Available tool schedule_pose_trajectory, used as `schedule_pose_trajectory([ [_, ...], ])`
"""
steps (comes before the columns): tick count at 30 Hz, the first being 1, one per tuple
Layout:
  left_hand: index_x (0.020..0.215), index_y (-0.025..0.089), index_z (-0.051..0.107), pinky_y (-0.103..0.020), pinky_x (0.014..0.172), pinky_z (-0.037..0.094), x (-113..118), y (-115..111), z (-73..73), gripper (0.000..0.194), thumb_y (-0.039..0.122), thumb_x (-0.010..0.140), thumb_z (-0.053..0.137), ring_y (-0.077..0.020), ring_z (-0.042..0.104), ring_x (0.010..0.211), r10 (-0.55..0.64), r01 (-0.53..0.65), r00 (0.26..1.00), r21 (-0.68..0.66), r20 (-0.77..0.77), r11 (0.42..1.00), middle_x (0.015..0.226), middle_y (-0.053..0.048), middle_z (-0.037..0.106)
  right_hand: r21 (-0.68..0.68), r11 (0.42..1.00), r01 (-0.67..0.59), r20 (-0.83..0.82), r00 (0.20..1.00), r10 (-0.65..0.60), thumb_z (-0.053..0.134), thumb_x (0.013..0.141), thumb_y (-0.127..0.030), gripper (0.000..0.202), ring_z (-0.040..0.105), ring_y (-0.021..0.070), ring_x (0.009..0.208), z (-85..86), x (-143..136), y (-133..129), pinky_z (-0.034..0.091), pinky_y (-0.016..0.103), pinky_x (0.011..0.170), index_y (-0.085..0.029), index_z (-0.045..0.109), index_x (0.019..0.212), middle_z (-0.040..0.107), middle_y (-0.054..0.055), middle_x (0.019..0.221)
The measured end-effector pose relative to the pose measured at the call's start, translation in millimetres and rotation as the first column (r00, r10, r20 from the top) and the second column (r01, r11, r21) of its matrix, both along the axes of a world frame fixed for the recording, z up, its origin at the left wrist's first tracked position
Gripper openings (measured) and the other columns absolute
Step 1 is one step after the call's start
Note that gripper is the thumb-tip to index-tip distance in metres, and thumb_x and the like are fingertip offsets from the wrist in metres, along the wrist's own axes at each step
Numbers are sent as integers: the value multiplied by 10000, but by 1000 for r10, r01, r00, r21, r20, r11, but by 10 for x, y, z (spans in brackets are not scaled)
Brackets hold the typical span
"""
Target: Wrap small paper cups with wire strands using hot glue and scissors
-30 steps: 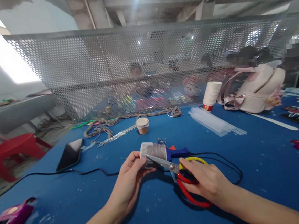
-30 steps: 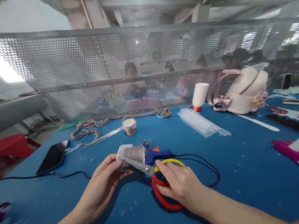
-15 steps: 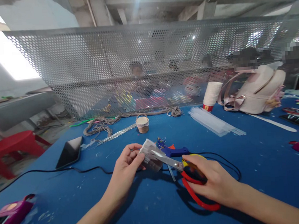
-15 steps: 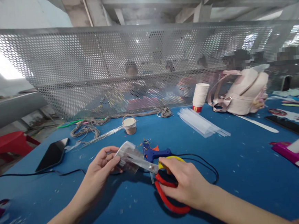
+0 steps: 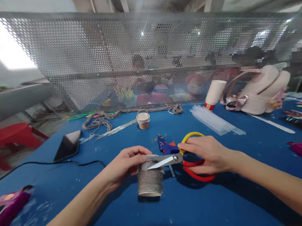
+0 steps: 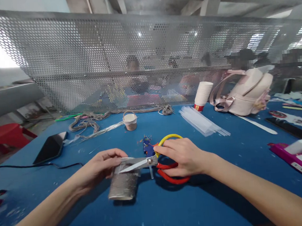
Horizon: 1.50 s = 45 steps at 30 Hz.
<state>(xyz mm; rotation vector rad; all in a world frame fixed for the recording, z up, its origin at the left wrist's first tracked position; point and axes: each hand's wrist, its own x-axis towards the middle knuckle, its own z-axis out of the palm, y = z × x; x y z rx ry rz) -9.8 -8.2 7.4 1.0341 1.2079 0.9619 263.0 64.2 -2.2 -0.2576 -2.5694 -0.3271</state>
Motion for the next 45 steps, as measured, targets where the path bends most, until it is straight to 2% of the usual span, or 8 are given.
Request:
schedule_pose_trajectory([
  [8, 705, 151, 741, -209, 476, 266, -47, -9, -9, 162, 291, 625, 759, -107, 460, 494, -109, 110, 994, -65, 14, 992, 607, -31, 643, -8, 996, -91, 32, 995, 91, 503, 894, -366, 406, 643, 174, 728, -14, -59, 28, 520, 275, 632, -117, 486, 1214, 677, 101, 874],
  [13, 721, 149, 755, -205, 453, 203, -85, 9, -58, 164, 299, 663, 722, -85, 382, 474, -171, 170, 985, -63, -16, 983, 558, -13, 575, 21, 991, -132, 43, 991, 131, 524, 898, -344, 389, 654, 173, 733, -32, -66, 34, 529, 273, 634, -101, 491, 1199, 690, 106, 878],
  [27, 644, 151, 753, -233, 453, 193, -18, -5, -2, 143, 282, 643, 696, -99, 371, 483, -209, 203, 970, -59, -128, 977, 527, -15, 561, 63, 982, -177, 83, 982, 172, 461, 948, -341, 370, 625, 149, 629, -70, -55, 10, 499, 258, 588, -97, 457, 1226, 657, 46, 738],
  [33, 667, 152, 744, -229, 455, 208, -42, 18, -30, 149, 291, 631, 706, -90, 386, 492, -267, 254, 956, -108, -125, 961, 538, 8, 564, 64, 975, -215, 68, 975, 210, 421, 969, -348, 402, 600, 147, 581, -104, -64, 23, 490, 259, 558, -83, 417, 1270, 637, 37, 697],
  [39, 659, 151, 739, -234, 449, 173, -53, 14, -48, 148, 290, 639, 694, -76, 338, 473, -279, 269, 953, -96, -120, 958, 507, 24, 529, 77, 970, -232, 74, 971, 226, 396, 983, -309, 408, 585, 146, 562, -129, -69, 25, 491, 259, 551, -63, 367, 1306, 629, 28, 677],
  [45, 676, 148, 718, -227, 461, 212, -71, 22, -55, 172, 312, 628, 700, -87, 384, 489, -245, 235, 964, -103, -104, 967, 553, 10, 565, 105, 966, -237, 74, 970, 230, 432, 963, -285, 383, 575, 167, 558, -125, -90, -39, 485, 281, 543, -58, 402, 1271, 620, 42, 670],
])
